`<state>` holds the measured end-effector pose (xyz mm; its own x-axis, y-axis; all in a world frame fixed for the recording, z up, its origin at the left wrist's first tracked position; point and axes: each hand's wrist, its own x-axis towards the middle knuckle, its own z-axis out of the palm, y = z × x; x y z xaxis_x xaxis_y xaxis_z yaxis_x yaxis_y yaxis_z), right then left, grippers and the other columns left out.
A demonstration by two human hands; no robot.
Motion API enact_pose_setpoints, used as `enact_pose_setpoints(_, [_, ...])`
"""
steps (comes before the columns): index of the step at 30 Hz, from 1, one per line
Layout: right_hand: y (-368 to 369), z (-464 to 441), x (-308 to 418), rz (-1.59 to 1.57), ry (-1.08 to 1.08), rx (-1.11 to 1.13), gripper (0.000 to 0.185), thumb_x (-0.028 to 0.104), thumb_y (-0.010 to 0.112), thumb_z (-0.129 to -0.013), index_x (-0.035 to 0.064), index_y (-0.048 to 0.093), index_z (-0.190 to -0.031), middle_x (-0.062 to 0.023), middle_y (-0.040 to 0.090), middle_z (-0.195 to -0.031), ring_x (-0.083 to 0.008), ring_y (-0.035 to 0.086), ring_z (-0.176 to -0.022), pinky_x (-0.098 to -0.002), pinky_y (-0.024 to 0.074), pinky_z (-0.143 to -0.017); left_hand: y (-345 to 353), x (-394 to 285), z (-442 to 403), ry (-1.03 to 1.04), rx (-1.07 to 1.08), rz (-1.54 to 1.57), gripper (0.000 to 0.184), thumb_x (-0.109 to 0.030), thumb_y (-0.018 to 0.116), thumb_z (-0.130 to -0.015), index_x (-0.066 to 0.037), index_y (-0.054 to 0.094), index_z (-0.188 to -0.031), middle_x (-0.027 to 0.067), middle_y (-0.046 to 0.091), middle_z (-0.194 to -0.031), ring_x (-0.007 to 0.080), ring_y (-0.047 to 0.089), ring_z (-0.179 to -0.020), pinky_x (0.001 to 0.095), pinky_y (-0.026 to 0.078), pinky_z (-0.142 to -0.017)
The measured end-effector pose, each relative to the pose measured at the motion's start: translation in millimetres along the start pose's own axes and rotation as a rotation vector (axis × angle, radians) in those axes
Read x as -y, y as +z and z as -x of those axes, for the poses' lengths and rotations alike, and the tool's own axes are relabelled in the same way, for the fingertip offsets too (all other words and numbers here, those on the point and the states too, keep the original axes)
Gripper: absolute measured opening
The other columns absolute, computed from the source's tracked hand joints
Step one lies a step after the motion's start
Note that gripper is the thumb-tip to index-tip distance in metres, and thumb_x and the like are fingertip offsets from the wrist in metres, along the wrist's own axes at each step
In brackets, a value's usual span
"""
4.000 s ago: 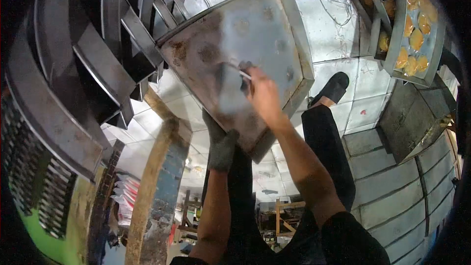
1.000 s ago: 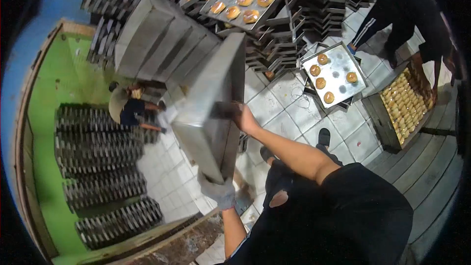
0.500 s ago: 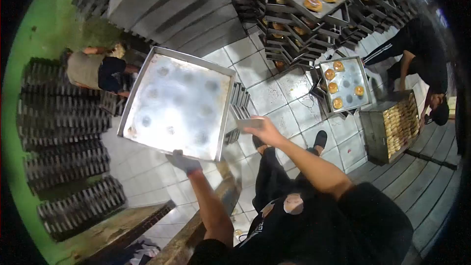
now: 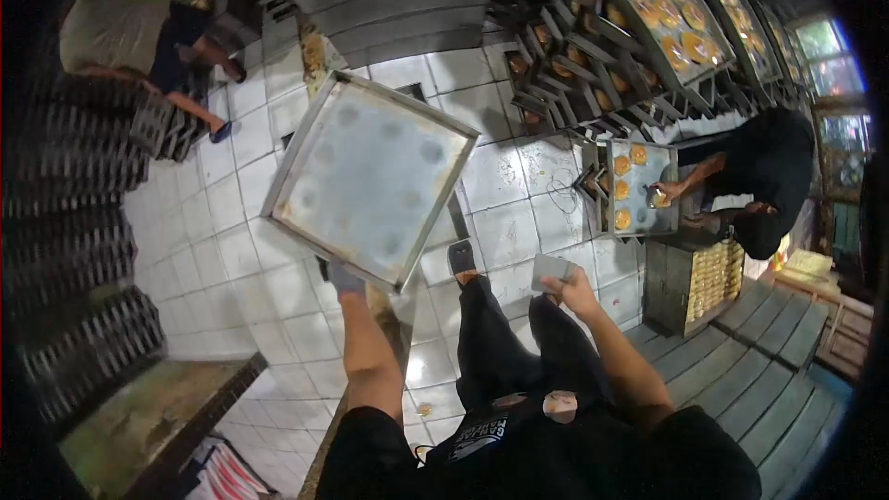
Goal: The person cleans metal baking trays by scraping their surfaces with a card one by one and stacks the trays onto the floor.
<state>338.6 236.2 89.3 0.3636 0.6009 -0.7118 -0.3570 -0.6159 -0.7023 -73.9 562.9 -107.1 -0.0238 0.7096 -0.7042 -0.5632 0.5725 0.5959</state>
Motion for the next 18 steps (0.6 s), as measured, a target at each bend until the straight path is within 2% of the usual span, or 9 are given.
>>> enact_pose_setpoints(1, [7, -4, 4, -0.013, 0.0, -0.007, 0.032, 0.01, 0.078, -0.091, -0.004, 0.068, -0.118, -0.0056, 0.073, -0.105, -0.0153, 0.067, -0.096, -0.0321, 0.0537, -0.089, -16, 1, -11, 0.01, -0.043, -0.003, 0.045, -0.01, 0.052, -0.09, -0.007, 0.054, -0.135, 0.0119, 0.06, -0.124, 0.0327, 0.063, -0.11, 0.052, 0.059, -0.086])
enact_pose_setpoints(2, [14, -7, 6, 0.006, -0.002, 0.023, 0.032, 0.01, 0.078, -0.091, -0.004, 0.068, -0.118, -0.0056, 0.073, -0.105, -0.0153, 0.067, -0.096, -0.0321, 0.0537, -0.089, -7, -4, 1, 0.03, -0.064, 0.017, 0.045, -0.01, 0.052, -0.09, -0.007, 0.054, -0.135, 0.0119, 0.06, -0.124, 0.0327, 0.063, -0.11, 0.052, 0.059, -0.086])
enact_pose_setpoints(4, [27, -11, 8, 0.094, -0.136, 0.025, 0.027, 0.006, 0.074, -0.094, -0.0036, 0.066, -0.117, -0.0061, 0.073, -0.101, -0.0154, 0.069, -0.088, -0.0317, 0.0568, -0.077, 41, -7, 40, 0.235, -0.099, -0.033, 0.059, -0.001, 0.052, -0.09, -0.012, 0.048, -0.148, 0.011, 0.059, -0.133, 0.0314, 0.061, -0.113, 0.0511, 0.057, -0.09])
enact_pose_setpoints(5, [34, -8, 19, 0.096, -0.066, 0.033, 0.027, 0.005, 0.075, -0.093, -0.0043, 0.067, -0.117, -0.0069, 0.073, -0.108, -0.0185, 0.069, -0.1, -0.0347, 0.0556, -0.091, 42, -5, 41, 0.248, -0.112, -0.017, 0.059, -0.001, 0.052, -0.09, -0.012, 0.048, -0.148, 0.011, 0.059, -0.133, 0.0314, 0.061, -0.113, 0.0511, 0.057, -0.09])
enact_pose_setpoints(7, [45, -9, 25, 0.1, -0.044, 0.058, 0.027, 0.006, 0.075, -0.093, -0.0044, 0.067, -0.117, -0.0069, 0.073, -0.107, -0.018, 0.069, -0.099, -0.0339, 0.0556, -0.089, 28, 7, 34, 0.27, -0.158, 0.005, 0.065, -0.004, 0.056, -0.094, -0.015, 0.039, -0.156, 0.0137, 0.049, -0.147, 0.034, 0.052, -0.127, 0.0505, 0.048, -0.107])
enact_pose_setpoints(8, [49, -9, 28, 0.09, -0.022, 0.067, 0.027, 0.006, 0.075, -0.093, -0.0044, 0.067, -0.117, -0.0069, 0.073, -0.106, -0.0174, 0.069, -0.097, -0.033, 0.0556, -0.087, 18, 15, 25, 0.273, -0.165, 0.013, 0.065, -0.004, 0.056, -0.094, -0.015, 0.039, -0.156, 0.0137, 0.049, -0.147, 0.034, 0.052, -0.127, 0.0505, 0.048, -0.107])
enact_pose_setpoints(10, [50, -13, 34, 0.125, -0.03, 0.071, 0.028, 0.007, 0.075, -0.093, -0.0044, 0.068, -0.117, -0.0071, 0.073, -0.105, -0.0174, 0.069, -0.096, -0.0329, 0.0555, -0.087, 5, 32, 10, 0.43, -0.171, 0.026, 0.076, 0.006, 0.056, -0.084, -0.015, 0.045, -0.155, 0.011, 0.057, -0.14, 0.0323, 0.059, -0.118, 0.0486, 0.054, -0.096])
enact_pose_setpoints(15, [51, -14, 47, 0.162, -0.022, 0.018, 0.029, 0.01, 0.077, -0.092, -0.0043, 0.068, -0.116, -0.0073, 0.073, -0.105, -0.0172, 0.069, -0.095, -0.033, 0.0552, -0.085, 9, 18, 19, 0.185, -0.125, 0.306, 0.079, 0.009, 0.053, -0.082, -0.017, 0.044, -0.156, 0.0073, 0.056, -0.143, 0.0321, 0.058, -0.121, 0.0504, 0.051, -0.101])
enact_pose_setpoints(18, [47, -12, 50, 0.183, -0.055, 0.034, 0.027, 0.009, 0.076, -0.092, -0.004, 0.069, -0.115, -0.0074, 0.074, -0.105, -0.0175, 0.069, -0.095, -0.0333, 0.0552, -0.085, 8, 18, 22, 0.115, -0.274, 0.245, 0.082, 0.01, 0.051, -0.081, -0.02, 0.043, -0.157, 0.0061, 0.055, -0.144, 0.0325, 0.058, -0.121, 0.0522, 0.052, -0.101])
